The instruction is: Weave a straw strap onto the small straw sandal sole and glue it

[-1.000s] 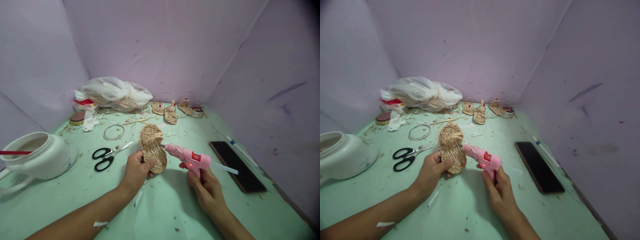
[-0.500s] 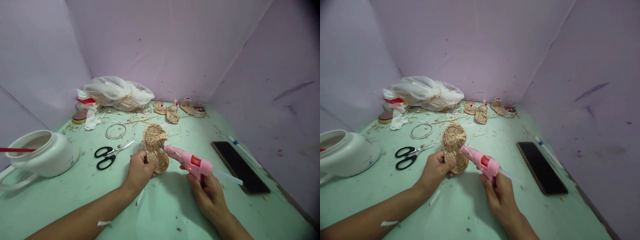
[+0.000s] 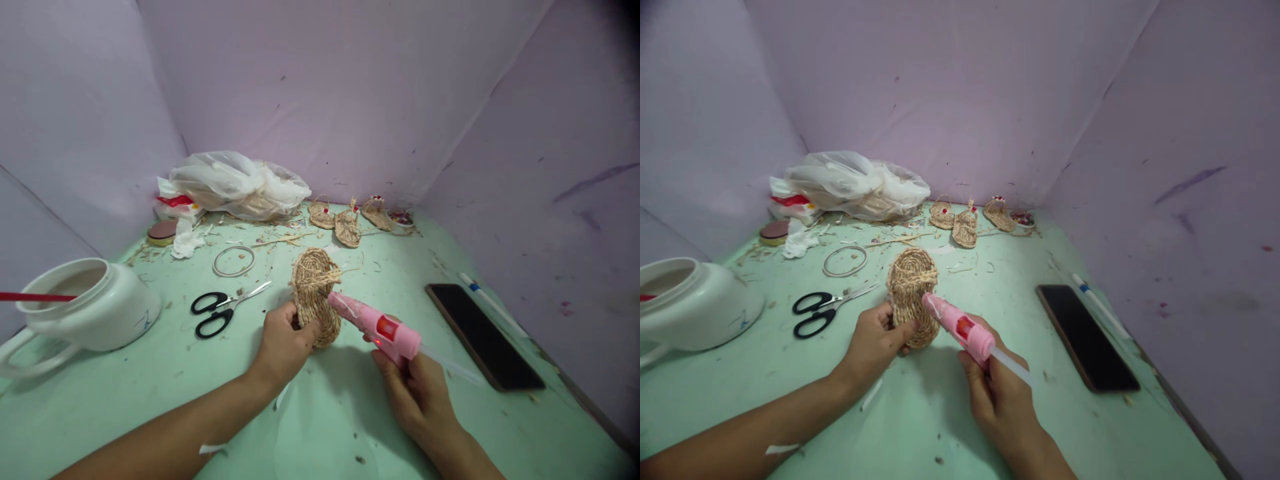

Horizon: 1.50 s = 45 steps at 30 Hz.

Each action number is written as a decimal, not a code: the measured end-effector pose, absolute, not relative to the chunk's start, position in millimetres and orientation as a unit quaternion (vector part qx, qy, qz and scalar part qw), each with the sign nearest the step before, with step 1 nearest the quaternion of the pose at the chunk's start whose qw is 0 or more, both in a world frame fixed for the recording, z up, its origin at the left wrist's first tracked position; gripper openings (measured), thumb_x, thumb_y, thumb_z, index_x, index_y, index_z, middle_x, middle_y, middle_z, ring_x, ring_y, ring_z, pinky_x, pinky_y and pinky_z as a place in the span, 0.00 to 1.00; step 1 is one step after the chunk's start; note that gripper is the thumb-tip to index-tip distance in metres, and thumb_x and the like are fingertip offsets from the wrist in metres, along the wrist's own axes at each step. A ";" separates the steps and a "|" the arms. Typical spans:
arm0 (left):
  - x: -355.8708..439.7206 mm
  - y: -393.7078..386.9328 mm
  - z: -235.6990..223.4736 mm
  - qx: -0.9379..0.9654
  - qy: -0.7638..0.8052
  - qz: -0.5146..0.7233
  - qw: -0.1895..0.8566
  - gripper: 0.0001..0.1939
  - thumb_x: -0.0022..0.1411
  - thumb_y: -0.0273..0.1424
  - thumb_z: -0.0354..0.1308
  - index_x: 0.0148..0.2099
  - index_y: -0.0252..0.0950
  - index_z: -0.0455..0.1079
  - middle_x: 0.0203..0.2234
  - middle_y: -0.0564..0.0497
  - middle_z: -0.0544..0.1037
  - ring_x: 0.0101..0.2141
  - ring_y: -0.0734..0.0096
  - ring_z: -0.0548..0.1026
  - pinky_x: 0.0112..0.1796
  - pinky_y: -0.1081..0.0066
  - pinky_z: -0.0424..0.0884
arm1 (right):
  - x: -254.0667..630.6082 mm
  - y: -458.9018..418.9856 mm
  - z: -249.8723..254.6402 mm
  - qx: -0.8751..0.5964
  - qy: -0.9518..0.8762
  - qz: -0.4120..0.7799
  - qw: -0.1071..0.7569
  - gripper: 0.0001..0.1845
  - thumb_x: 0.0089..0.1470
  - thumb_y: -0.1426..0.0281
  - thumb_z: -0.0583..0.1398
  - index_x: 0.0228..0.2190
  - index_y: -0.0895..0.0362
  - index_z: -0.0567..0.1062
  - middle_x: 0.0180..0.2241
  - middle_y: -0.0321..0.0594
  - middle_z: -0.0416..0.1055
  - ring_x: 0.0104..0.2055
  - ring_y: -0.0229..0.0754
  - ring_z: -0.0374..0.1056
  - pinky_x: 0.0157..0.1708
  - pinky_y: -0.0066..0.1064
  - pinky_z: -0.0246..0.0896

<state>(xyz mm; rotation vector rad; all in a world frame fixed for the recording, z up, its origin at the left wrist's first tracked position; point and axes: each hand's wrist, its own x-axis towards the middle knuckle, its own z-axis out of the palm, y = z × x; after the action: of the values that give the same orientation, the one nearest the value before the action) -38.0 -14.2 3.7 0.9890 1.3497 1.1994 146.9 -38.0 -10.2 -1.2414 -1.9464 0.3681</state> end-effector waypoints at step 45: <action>-42.2 -11.7 7.4 0.364 0.554 0.528 0.530 0.11 0.41 0.31 0.63 0.25 0.30 0.67 0.15 0.53 0.70 0.15 0.77 0.65 0.16 0.75 0.65 | 154.2 -41.2 -9.7 -0.511 -0.710 0.124 0.468 0.06 0.52 0.69 0.56 0.25 0.56 0.70 0.13 0.29 0.50 0.14 0.33 0.47 0.12 0.26 0.44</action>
<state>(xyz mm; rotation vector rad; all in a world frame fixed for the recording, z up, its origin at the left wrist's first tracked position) -42.2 -11.7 7.4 0.8684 1.3227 1.2614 154.2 -41.2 -9.7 -1.2530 -1.7419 0.3052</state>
